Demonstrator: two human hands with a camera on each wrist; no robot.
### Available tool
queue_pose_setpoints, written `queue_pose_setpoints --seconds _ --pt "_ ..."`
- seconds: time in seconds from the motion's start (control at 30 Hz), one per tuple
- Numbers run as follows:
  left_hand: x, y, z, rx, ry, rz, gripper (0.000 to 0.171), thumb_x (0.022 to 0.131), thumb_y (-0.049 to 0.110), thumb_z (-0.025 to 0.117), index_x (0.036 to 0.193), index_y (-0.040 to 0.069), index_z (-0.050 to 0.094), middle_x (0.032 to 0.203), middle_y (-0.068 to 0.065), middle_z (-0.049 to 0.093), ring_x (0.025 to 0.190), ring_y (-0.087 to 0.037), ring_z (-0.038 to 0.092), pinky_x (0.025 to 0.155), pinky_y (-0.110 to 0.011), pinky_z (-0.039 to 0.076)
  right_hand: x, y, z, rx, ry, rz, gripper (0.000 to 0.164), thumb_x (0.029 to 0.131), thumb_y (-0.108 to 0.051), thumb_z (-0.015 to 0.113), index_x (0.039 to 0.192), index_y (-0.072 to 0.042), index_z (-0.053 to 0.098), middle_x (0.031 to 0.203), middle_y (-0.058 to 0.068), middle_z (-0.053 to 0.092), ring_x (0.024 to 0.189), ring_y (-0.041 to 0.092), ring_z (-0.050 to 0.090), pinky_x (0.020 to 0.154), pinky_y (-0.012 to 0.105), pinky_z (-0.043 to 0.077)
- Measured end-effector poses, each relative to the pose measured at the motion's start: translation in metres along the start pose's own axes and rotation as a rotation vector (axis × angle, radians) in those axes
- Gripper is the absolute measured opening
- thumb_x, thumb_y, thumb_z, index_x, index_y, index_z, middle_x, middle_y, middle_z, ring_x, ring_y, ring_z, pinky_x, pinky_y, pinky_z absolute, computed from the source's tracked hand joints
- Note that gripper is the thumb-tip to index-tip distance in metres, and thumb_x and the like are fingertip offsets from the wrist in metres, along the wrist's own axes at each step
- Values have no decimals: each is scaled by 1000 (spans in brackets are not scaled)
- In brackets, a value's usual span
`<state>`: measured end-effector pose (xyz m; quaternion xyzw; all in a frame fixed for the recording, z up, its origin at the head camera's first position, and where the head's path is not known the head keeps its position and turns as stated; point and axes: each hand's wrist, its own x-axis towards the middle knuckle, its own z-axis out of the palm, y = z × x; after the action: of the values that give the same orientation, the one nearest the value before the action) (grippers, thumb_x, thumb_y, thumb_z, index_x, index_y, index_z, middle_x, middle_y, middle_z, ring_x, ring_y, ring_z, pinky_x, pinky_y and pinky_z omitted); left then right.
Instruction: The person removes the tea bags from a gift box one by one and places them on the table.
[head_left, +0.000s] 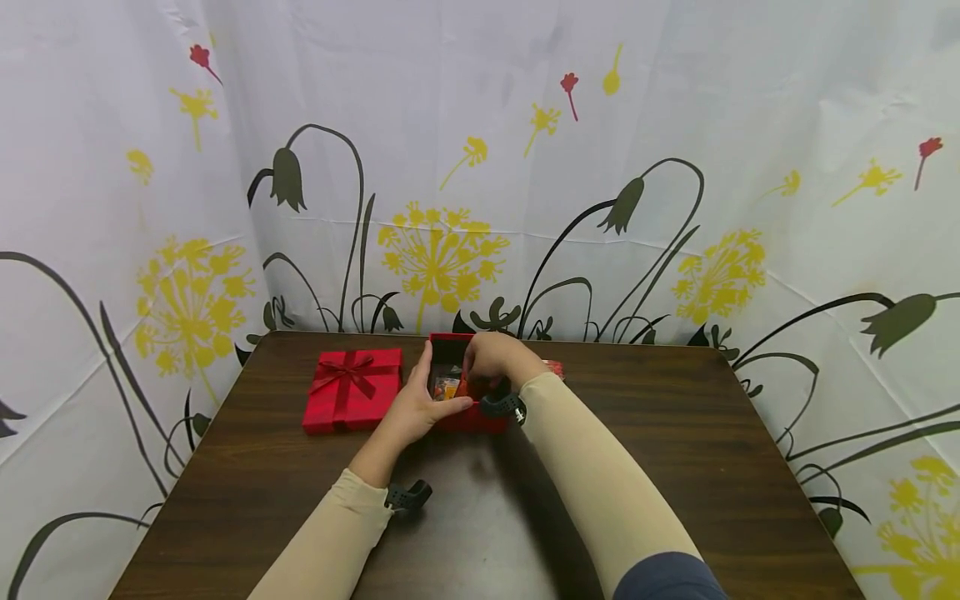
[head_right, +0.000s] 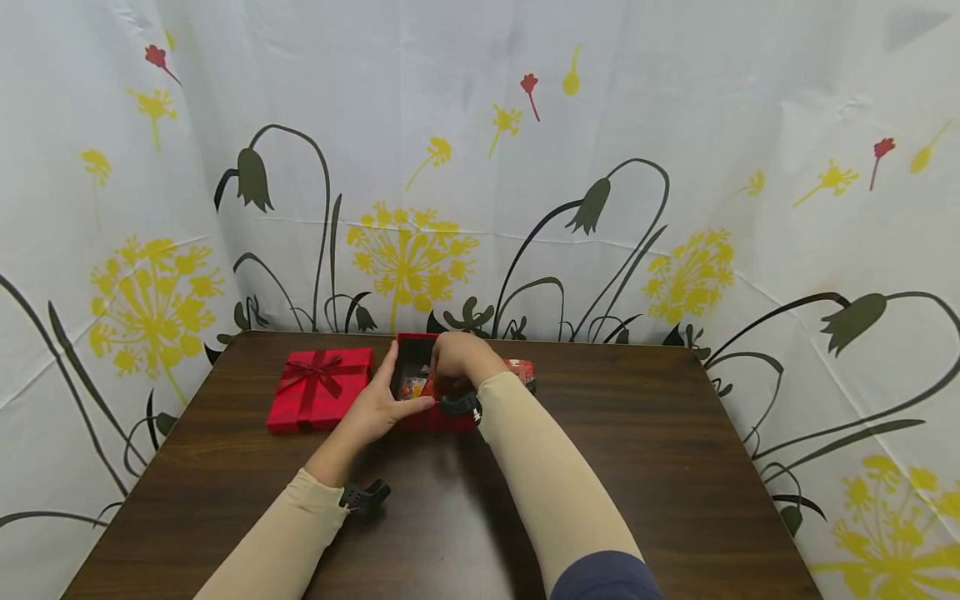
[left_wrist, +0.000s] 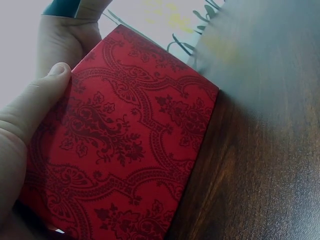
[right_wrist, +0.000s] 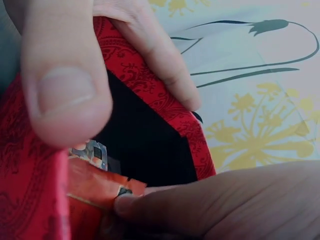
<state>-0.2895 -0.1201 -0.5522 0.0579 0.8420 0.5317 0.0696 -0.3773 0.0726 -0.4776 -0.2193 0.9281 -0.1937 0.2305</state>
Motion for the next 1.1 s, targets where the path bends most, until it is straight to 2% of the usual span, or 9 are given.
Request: queue_pose_setpoints --seconds 0.23,0.33,0.47,0.6,0.7,0.8,0.93,1.1 --pt "2 -2 1 17 2 -6 132 87 55 90 176 37 -6 184 -13 12 163 -46 30 125 -72 34 0 4 2 21 31 -58 11 101 -15 73 91 -20 74 93 0 72 66 18 66 62 33 60" --pt "2 -2 1 13 3 1 133 87 55 90 177 33 -5 184 -13 11 165 -46 27 126 -72 33 -1 6 2 71 47 -79 12 105 -14 67 94 -17 71 92 2 68 69 18 65 62 33 60" --pt "2 -1 2 -1 4 11 136 84 57 92 177 31 -5 183 -14 13 163 -46 29 126 -69 35 -2 11 1 177 68 -99 14 112 -15 59 101 -13 67 91 5 63 68 18 65 62 32 61" --pt "1 -1 1 1 5 15 137 83 60 91 177 32 -6 183 -15 12 164 -46 28 127 -70 33 -1 15 1 236 79 -109 14 114 -19 58 106 -12 67 89 5 65 66 18 65 61 32 62" --pt "0 0 0 11 2 12 136 84 60 90 177 32 -6 184 -15 11 165 -46 25 127 -72 31 -1 17 0 271 76 -111 12 113 -20 62 108 -11 68 91 5 68 66 17 68 62 32 64" --pt "1 0 0 12 -2 11 136 85 60 90 177 32 -7 184 -15 10 166 -46 24 127 -72 31 -2 20 -2 329 76 -114 10 107 -18 71 109 -8 70 92 5 69 68 16 70 64 33 65" --pt "1 0 1 7 1 8 137 84 61 90 177 33 -6 184 -15 11 165 -45 25 127 -71 32 -5 24 -4 396 65 -122 19 97 -14 84 109 -5 72 91 5 71 70 14 71 68 31 65" --pt "-1 0 0 20 2 1 134 86 57 90 176 33 -6 184 -15 10 165 -47 26 126 -72 32 -9 28 -2 456 42 -123 17 95 -16 87 103 -6 76 91 6 76 70 16 76 67 30 65"
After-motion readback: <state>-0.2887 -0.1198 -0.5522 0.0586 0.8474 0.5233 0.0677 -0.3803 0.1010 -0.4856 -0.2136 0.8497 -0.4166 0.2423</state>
